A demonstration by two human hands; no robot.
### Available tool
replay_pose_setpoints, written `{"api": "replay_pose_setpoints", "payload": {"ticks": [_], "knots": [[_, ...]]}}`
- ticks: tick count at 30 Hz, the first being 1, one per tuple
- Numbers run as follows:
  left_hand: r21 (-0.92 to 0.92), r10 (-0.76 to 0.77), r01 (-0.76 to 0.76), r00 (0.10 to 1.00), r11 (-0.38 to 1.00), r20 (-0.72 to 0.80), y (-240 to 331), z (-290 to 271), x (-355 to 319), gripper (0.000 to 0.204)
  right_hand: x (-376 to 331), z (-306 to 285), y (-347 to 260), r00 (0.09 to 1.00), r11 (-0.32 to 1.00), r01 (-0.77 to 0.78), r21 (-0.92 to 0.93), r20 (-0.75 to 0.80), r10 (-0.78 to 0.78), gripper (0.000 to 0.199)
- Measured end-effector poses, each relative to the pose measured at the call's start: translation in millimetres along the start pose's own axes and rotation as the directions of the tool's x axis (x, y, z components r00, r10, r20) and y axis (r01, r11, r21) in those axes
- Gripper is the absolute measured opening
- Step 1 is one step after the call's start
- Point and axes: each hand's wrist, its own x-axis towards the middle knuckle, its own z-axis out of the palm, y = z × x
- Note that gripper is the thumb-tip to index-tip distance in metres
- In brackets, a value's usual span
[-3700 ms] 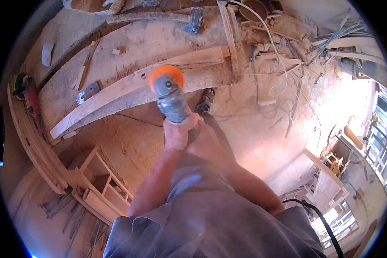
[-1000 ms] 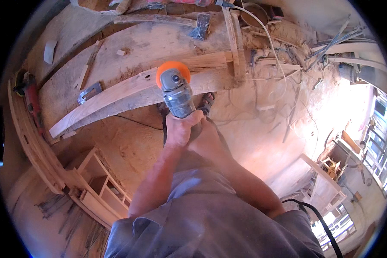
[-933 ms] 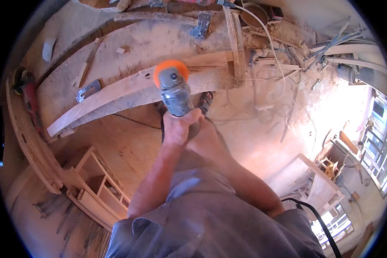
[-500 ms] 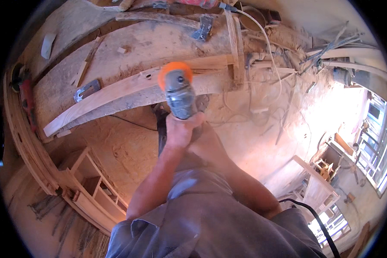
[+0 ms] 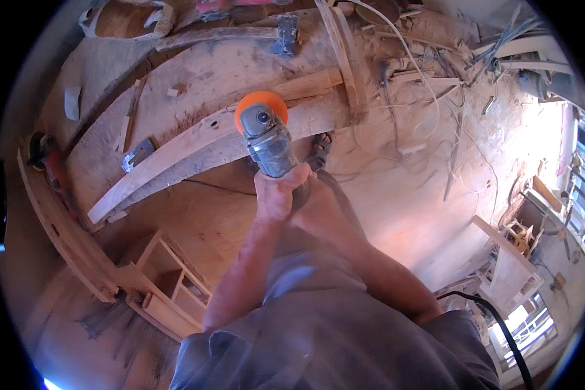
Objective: The person repairs a wooden plank by hammering a small wooden piece into a gap, then uses a power sander to smooth the surface. The person handles the plank, a hammer, a small wood piece, and a power sander.
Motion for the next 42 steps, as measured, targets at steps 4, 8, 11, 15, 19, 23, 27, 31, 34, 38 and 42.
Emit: {"api": "replay_pose_setpoints", "payload": {"ticks": [4, 8, 11, 15, 19, 23, 27, 31, 34, 38, 42], "knots": [[-0.034, 0.004, -0.004, 1.000, 0.999, -0.008, -2.8, 8.8, 3.5, 0.019, 0.3, -8.2, 2.4, 1.000, 0.997, 0.031, 0.072, -0.001, -0.031, 0.064], [-0.086, 0.022, -0.026, 0.999, 0.996, -0.042, -6.7, 23.3, 4.7, 0.012, -2.3, -19.1, 0.0, 0.999, 0.998, 0.031, 0.064, -0.025, -0.029, 0.061], [-0.052, 0.014, -0.014, 1.000, 0.999, -0.005, -6.2, 33.8, 4.6, 0.013, -4.3, -25.2, 10.3, 0.998, 0.999, -0.025, 0.024, -0.060, 0.027, 0.058], [-0.002, -0.010, 0.010, 1.000, 1.000, 0.022, -4.7, 55.7, 3.9, 0.019, -6.3, -39.2, 23.4, 0.995, 0.987, -0.030, 0.160, -0.085, 0.044, 0.056], [0.056, -0.018, 0.015, 0.999, 0.998, 0.040, 0.9, 79.4, 6.3, 0.022, -4.1, -53.1, 40.8, 0.992, 0.980, -0.015, 0.200, -0.122, 0.041, 0.056], [0.137, -0.013, 0.012, 1.000, 0.990, 0.012, -0.6, 82.0, 11.8, 0.023, -3.2, -62.7, 34.1, 0.996, 0.983, -0.001, 0.184, -0.092, 0.019, 0.058], [0.128, -0.036, 0.033, 0.999, 0.991, 0.020, 8.0, 56.8, 7.5, 0.020, -2.6, -45.4, 27.3, 0.992, 0.955, 0.105, 0.278, -0.090, -0.083, 0.062], [0.007, -0.022, 0.022, 0.999, 1.000, 0.028, 2.4, 49.8, 5.8, 0.019, -4.4, -47.5, 4.7, 1.000, 0.979, -0.031, 0.204, 0.012, 0.029, 0.060], [0.205, -0.024, 0.023, 1.000, 0.979, 0.006, -4.4, 63.9, 14.7, 0.019, -9.3, -52.7, 11.1, 0.992, 0.977, -0.006, 0.214, -0.118, 0.032, 0.061], [0.107, -0.035, 0.027, 0.997, 0.994, 0.069, -3.6, 64.1, 18.1, 0.015, -1.4, -59.8, 26.1, 0.997, 0.979, 0.052, 0.197, -0.068, -0.039, 0.063], [-0.024, -0.067, 0.066, 0.998, 0.998, -0.013, 4.6, 57.9, 12.3, 0.016, -0.1, -56.9, 2.6, 1.000, 0.982, 0.007, 0.188, -0.018, -0.003, 0.065]]}}
